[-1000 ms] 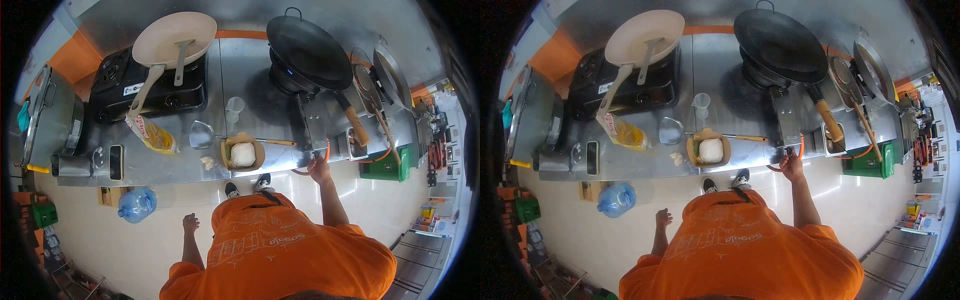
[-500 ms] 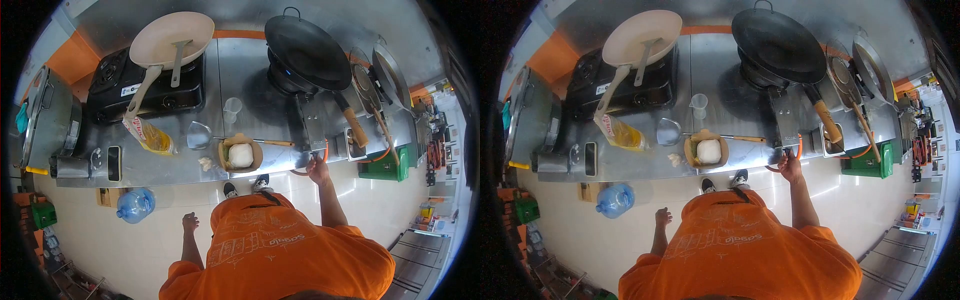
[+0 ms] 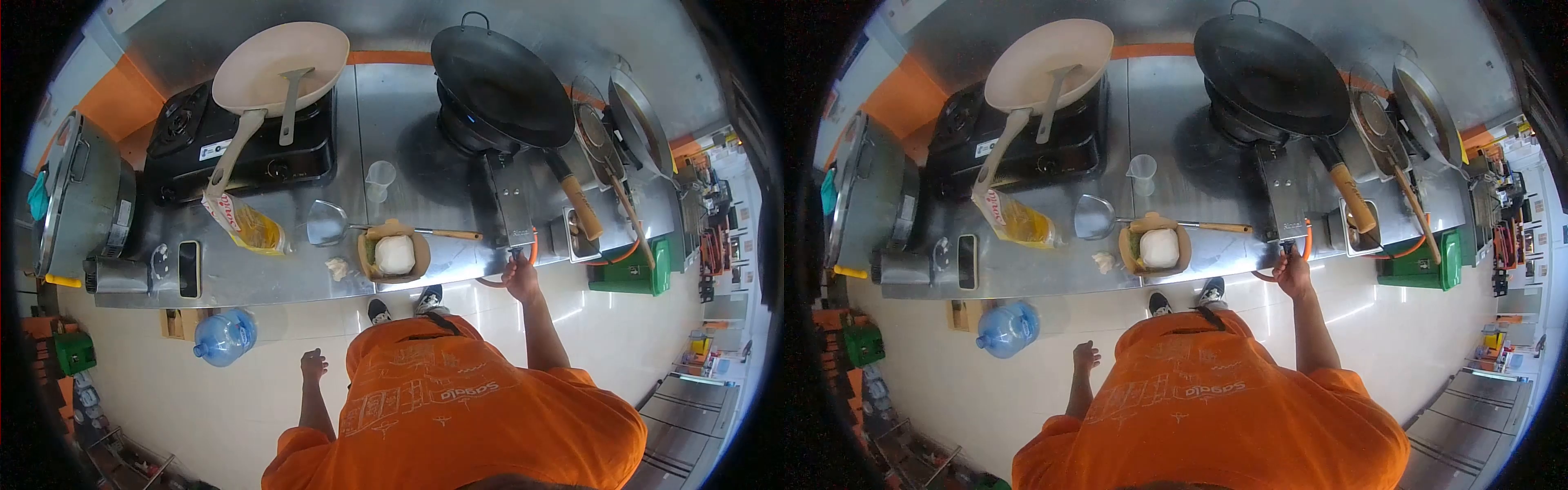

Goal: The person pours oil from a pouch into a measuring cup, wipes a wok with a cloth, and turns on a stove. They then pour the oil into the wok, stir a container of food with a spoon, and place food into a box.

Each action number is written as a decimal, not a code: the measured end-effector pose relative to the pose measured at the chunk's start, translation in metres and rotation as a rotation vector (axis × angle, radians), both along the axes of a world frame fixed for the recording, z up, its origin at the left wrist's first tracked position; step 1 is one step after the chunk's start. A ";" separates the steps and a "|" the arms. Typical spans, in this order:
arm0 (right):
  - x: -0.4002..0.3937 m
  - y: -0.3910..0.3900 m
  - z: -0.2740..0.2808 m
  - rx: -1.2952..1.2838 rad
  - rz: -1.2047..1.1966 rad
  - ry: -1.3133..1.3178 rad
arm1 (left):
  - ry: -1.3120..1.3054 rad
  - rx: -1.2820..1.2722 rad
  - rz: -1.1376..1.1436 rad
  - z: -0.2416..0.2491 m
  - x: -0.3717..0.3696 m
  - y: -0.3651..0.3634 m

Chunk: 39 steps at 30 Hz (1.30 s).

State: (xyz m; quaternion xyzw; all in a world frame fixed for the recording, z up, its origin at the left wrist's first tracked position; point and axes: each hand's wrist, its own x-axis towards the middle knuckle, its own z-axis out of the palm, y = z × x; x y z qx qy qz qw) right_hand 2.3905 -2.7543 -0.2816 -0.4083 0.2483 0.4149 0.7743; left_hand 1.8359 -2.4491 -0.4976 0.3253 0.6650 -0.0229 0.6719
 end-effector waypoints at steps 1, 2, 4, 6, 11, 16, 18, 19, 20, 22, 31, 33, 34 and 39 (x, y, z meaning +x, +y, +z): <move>-0.001 0.001 0.000 -0.075 0.005 -0.022 | 0.003 0.000 -0.001 -0.005 -0.002 0.000; -0.002 0.001 0.001 -0.075 0.006 -0.018 | -0.012 0.012 -0.037 -0.010 -0.004 0.000; -0.004 0.003 0.001 -0.111 0.003 -0.058 | -0.022 0.025 -0.068 0.000 0.002 0.001; -0.007 -0.001 0.001 -0.209 0.019 -0.115 | 0.088 0.093 -0.029 0.013 0.009 -0.004; -0.054 0.046 0.019 -0.787 0.035 -0.791 | 0.057 0.060 -0.015 0.027 0.010 0.000; -0.056 0.122 0.052 -1.081 0.624 -1.936 | 0.120 0.049 -0.041 0.023 0.008 -0.006; -0.047 0.136 0.044 -1.173 0.791 -1.930 | 0.100 0.048 -0.054 0.022 0.006 -0.005; -0.042 0.144 0.040 -1.262 0.969 -1.920 | 0.099 0.055 -0.040 0.020 0.004 -0.004; -0.035 0.150 0.038 -1.255 0.956 -1.923 | 0.100 0.067 -0.040 0.018 0.002 0.000; -0.018 0.152 0.033 -1.094 1.158 -1.978 | -0.101 0.009 -0.025 0.023 -0.002 0.005; -0.011 0.167 0.082 -0.982 1.151 -1.977 | -0.100 0.120 -0.059 0.052 0.031 -0.020; -0.011 0.159 0.087 -0.942 1.067 -1.991 | -0.057 0.125 -0.088 0.056 0.038 -0.025; -0.013 0.152 0.089 -0.896 0.996 -1.979 | -0.006 0.131 -0.107 0.057 0.040 -0.029; -0.036 0.107 0.095 -0.838 0.704 -1.806 | -0.059 -0.018 -0.099 0.008 -0.007 -0.034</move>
